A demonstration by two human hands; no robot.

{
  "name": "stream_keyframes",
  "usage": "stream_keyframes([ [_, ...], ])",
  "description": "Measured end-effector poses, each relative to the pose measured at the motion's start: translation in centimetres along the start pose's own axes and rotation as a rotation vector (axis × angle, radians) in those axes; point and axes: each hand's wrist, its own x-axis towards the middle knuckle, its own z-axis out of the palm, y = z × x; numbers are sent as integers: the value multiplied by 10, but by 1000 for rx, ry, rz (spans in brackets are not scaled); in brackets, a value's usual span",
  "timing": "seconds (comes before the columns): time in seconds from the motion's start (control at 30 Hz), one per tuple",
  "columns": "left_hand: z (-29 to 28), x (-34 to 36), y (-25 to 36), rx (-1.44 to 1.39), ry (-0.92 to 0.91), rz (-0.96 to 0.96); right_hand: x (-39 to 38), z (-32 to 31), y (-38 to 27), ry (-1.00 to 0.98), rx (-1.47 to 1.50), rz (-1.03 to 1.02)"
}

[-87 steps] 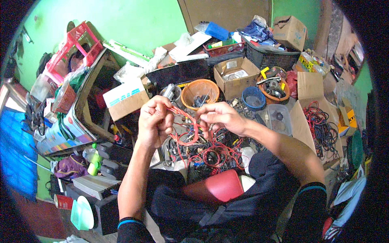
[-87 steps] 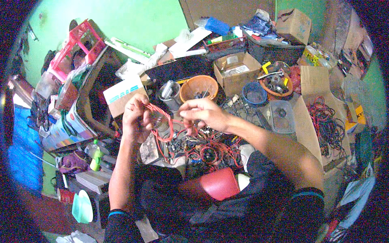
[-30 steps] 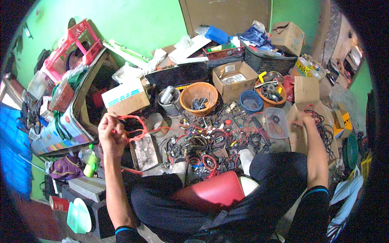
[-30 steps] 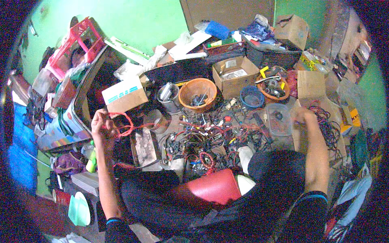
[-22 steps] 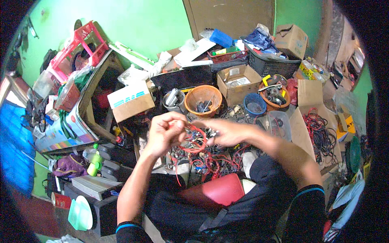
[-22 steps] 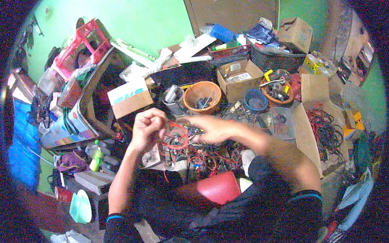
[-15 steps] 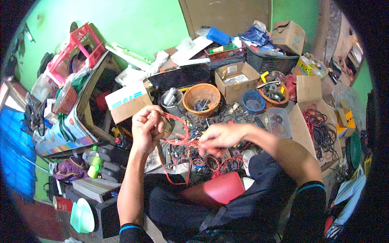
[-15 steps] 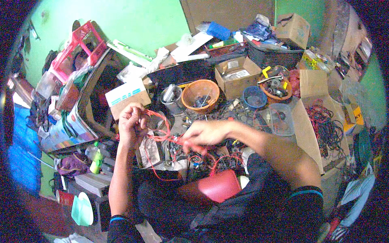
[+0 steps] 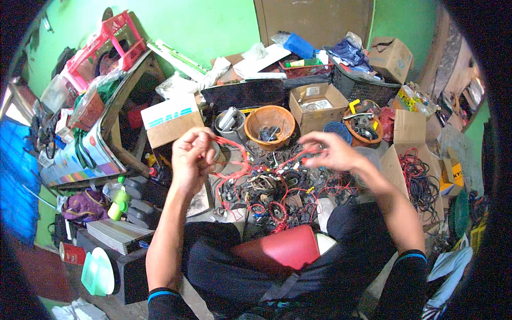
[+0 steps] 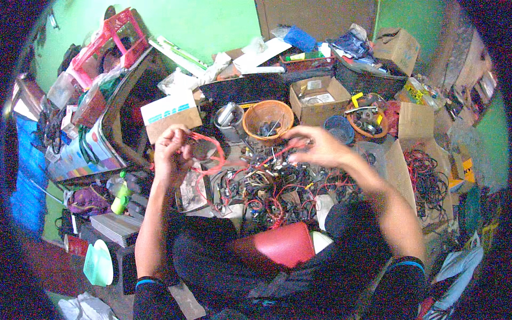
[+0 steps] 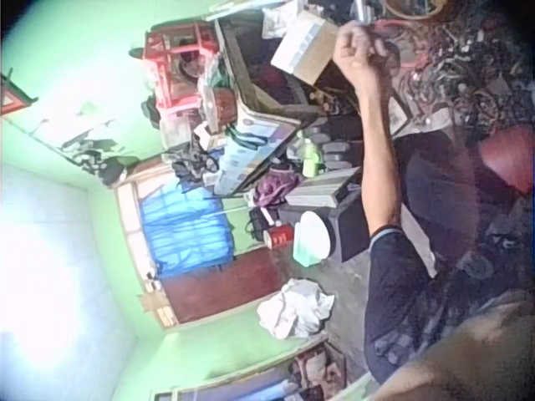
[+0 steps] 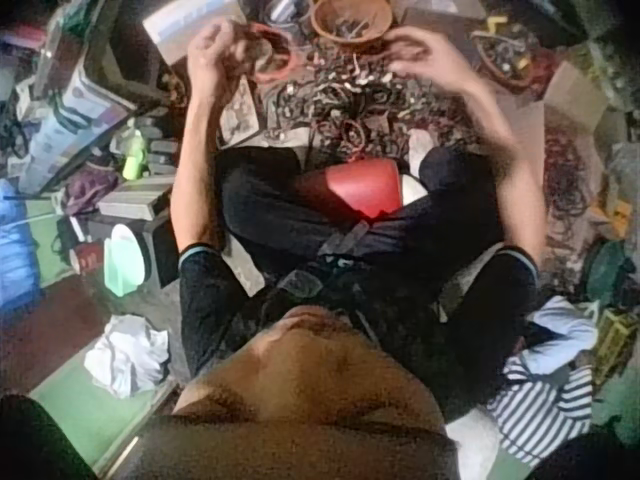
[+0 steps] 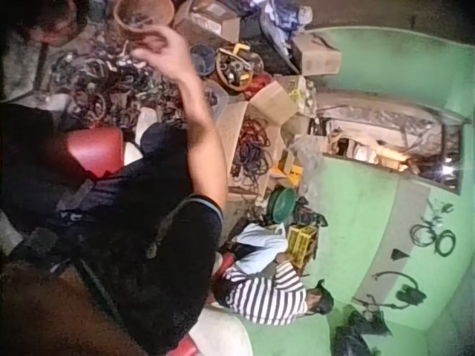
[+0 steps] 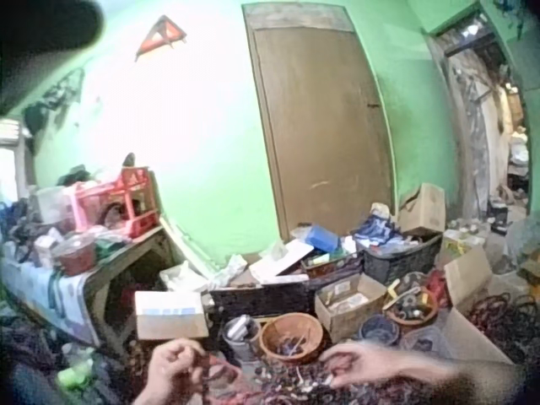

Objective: The person sits on the floor and works with a red wire and a small cylindrical component, repeatedly stripping, twisting, and connecting wire ends. They handle multiple wires and small parts from a cluttered workspace, occasionally picking up and setting down tools and components.

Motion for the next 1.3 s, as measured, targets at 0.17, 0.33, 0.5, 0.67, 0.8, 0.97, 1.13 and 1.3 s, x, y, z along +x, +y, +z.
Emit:
stream_keyframes([
  [0.17, 43, -7, -7, 35, -213, -67, 7, 83, -37, -551, 348, -170],
  [0.33, 12, 5, -7, -14, -34, 56, 16, 74, -19, -497, 381, 92],
  [0.5, -21, 11, 1, -42, 150, 0, 16, -11, 44, -82, 411, 287],
  [0.67, -34, 7, 1, -16, 200, 47, -28, -89, 117, 214, -32, 301],
  [0.8, -42, 8, 4, -13, 209, 98, -108, -157, 191, 304, -1021, 702],
  [0.97, -60, 8, 12, -40, 376, 169, -198, -188, 197, 232, -1138, 1203],
  [1.13, -33, 11, -5, 74, 184, 17, -136, -136, 150, 24, -973, 916],
  [1.3, 20, 9, -24, 279, -256, -178, -29, -39, 44, -437, -1035, 634],
])
